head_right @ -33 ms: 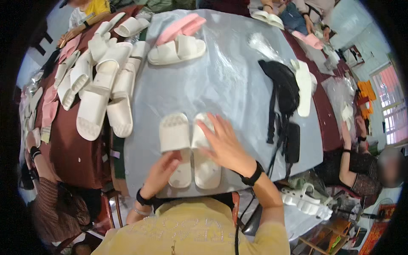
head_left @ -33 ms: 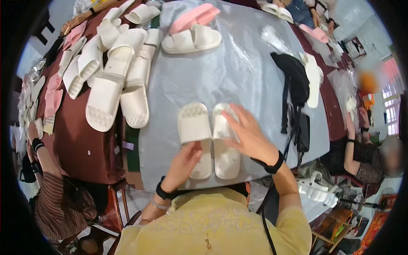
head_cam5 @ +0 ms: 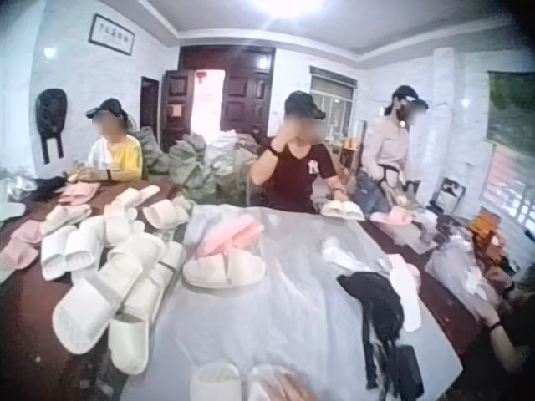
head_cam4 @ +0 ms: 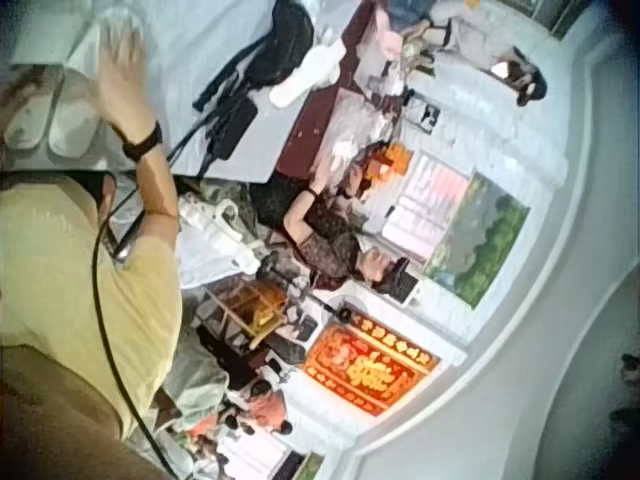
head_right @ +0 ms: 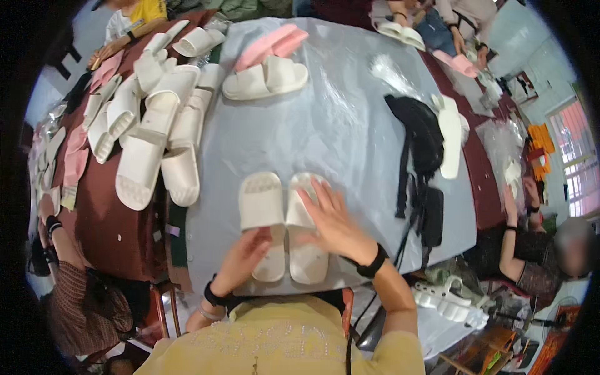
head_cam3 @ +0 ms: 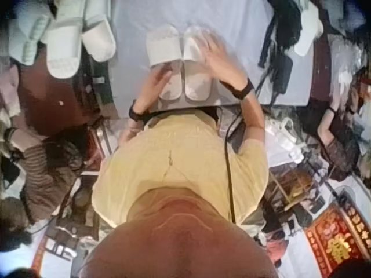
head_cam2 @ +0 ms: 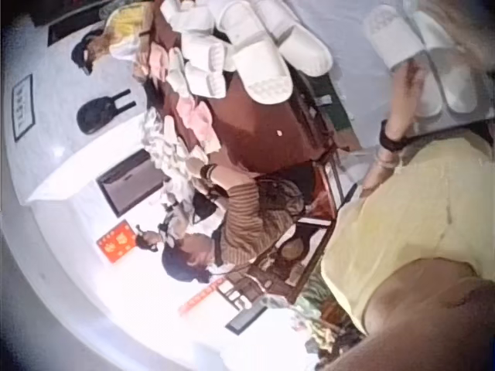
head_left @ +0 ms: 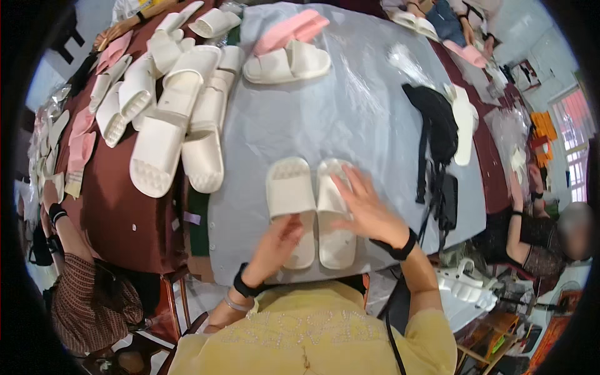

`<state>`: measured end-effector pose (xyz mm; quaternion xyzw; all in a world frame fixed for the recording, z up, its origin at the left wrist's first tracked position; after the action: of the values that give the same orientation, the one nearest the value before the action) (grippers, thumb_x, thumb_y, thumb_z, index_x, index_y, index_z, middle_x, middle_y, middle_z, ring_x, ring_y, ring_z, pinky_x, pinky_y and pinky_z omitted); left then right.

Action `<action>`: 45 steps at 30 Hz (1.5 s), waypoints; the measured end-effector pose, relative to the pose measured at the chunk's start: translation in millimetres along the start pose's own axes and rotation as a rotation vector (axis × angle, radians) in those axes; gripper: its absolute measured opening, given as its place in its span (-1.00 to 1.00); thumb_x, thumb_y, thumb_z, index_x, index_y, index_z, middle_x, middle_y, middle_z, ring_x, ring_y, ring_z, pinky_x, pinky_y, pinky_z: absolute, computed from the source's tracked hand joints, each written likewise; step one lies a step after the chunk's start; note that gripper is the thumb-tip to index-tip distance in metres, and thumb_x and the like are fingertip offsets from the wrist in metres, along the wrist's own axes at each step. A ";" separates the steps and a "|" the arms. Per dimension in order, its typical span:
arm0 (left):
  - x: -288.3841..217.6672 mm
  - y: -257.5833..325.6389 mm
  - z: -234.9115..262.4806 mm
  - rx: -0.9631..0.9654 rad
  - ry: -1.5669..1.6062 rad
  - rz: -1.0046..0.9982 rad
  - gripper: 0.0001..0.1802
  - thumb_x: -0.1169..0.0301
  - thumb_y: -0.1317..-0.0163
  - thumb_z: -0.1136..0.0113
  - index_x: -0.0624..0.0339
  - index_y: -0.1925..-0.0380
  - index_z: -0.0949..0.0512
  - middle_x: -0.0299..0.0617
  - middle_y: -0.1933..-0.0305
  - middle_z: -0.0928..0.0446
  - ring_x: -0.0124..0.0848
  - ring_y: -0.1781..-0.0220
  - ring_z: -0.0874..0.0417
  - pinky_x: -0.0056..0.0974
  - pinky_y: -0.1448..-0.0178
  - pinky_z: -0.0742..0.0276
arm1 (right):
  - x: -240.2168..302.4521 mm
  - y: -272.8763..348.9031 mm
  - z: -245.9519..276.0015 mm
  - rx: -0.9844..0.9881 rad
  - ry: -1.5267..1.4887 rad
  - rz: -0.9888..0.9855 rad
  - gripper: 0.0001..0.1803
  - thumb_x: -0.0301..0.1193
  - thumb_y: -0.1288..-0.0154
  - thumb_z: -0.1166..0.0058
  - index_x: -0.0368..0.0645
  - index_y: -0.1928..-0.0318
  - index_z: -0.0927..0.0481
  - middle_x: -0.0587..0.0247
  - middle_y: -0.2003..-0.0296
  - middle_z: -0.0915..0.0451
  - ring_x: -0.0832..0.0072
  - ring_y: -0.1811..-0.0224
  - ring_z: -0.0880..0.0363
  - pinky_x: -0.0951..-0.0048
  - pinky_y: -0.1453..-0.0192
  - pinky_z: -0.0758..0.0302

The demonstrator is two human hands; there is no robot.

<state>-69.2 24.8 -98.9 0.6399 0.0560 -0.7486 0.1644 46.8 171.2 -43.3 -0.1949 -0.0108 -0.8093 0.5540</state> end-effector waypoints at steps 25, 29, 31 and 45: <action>-31.6 19.7 -23.6 -0.171 -0.446 -0.092 -0.55 0.42 -0.06 -0.24 0.35 0.03 -0.43 0.06 -0.01 -0.44 -0.02 0.01 -0.45 -0.12 -0.01 -0.40 | -115.1 -66.2 -3.0 0.010 -0.052 0.237 -0.83 -0.47 -0.02 -0.13 -0.07 0.30 -0.56 0.29 0.15 -0.51 0.29 0.04 -0.43 0.24 0.00 -0.33; -34.8 17.0 -10.3 -0.193 -0.300 0.135 -0.61 0.38 -0.16 -0.17 0.28 0.01 -0.46 0.03 0.15 -0.54 -0.17 0.11 -0.56 -0.24 0.02 -0.43 | -135.3 -65.1 -19.9 0.108 0.025 0.033 -0.93 -0.43 -0.14 -0.04 -0.11 0.35 -0.47 0.23 0.22 -0.49 0.24 0.16 -0.47 0.18 0.15 -0.36; -42.1 17.8 -5.9 -0.153 -0.332 0.122 -0.64 0.40 -0.20 -0.13 0.23 0.00 -0.46 -0.04 0.13 -0.56 -0.31 0.12 -0.57 -0.30 0.03 -0.42 | -125.8 -63.5 13.5 -0.106 -0.084 -0.020 -0.89 -0.40 -0.22 0.02 -0.18 0.36 -0.42 0.16 0.30 -0.51 0.19 0.27 -0.51 0.19 0.26 -0.39; -116.1 36.1 -86.4 0.493 1.172 0.190 -0.45 0.19 -0.40 0.24 0.32 -0.25 -0.08 0.09 -0.20 -0.32 -0.14 -0.24 -0.37 -0.15 -0.29 -0.26 | 70.9 67.5 131.3 -0.043 -1.622 -0.087 -0.79 -0.33 -0.40 0.17 -0.21 0.15 -0.23 0.25 0.53 -0.38 0.61 0.60 -0.32 0.58 0.53 -0.32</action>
<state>38.3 36.5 3.9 0.9640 -0.0943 -0.2479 0.0203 125.4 112.6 87.8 -0.7305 -0.4011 -0.4373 0.3379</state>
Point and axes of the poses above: each hand's wrist, its own y-axis away from the middle knuckle, its own z-axis out of the back of the hand, x = y × z, the point moved 6 cm from there along -y, towards the middle knuckle
